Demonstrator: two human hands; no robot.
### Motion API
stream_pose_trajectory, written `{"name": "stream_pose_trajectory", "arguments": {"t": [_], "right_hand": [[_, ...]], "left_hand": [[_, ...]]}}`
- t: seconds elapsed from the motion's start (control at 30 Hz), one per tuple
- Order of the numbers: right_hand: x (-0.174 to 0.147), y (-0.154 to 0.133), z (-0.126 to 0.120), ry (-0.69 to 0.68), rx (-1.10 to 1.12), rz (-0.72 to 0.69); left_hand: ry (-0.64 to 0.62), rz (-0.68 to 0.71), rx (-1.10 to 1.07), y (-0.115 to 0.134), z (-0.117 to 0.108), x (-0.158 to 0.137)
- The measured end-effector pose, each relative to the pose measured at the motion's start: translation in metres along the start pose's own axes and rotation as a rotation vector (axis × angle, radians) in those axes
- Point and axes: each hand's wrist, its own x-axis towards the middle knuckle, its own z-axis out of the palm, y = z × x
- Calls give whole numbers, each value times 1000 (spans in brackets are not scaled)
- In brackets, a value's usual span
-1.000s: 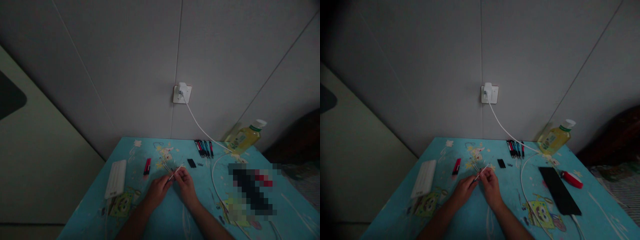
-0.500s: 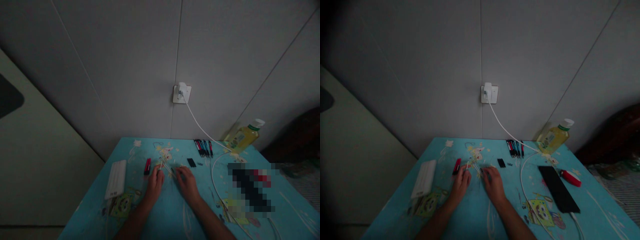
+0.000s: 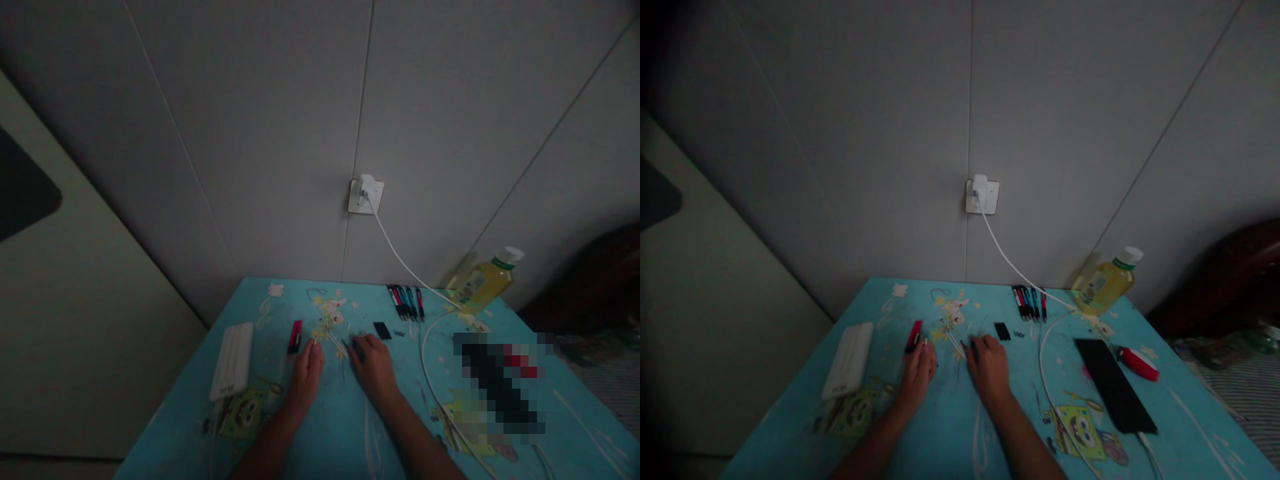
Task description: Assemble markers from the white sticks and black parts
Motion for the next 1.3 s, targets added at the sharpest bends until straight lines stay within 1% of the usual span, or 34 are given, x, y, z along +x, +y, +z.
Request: {"name": "stream_pose_trajectory", "arguments": {"t": [0.27, 0.4, 0.57, 0.7, 0.87, 0.97, 1.1, 1.2, 1.3], "right_hand": [[-1, 9, -4, 4, 1, 16], [-2, 12, -5, 27, -26, 38], [-2, 18, -3, 35, -2, 46], [-1, 22, -2, 63, 30, 74], [-3, 25, -4, 79, 43, 70], [-3, 27, -4, 62, 28, 84], [-2, 30, -3, 41, 29, 92], [-1, 31, -3, 31, 46, 93], [1, 32, -4, -14, 46, 119]], "left_hand": [[-8, 101, 159, 1, -3, 4], [-26, 147, 229, 6, -1, 2], [-49, 151, 239, 13, -1, -1], [-64, 125, 225, 12, -2, 0], [-67, 30, 129, 10, -1, -1], [-82, -81, 29, 9, 0, -2], [-87, -217, -166, 8, 1, -1], [-91, -254, -267, 10, 2, 2], [-108, -274, -398, 13, 2, 4]]}}
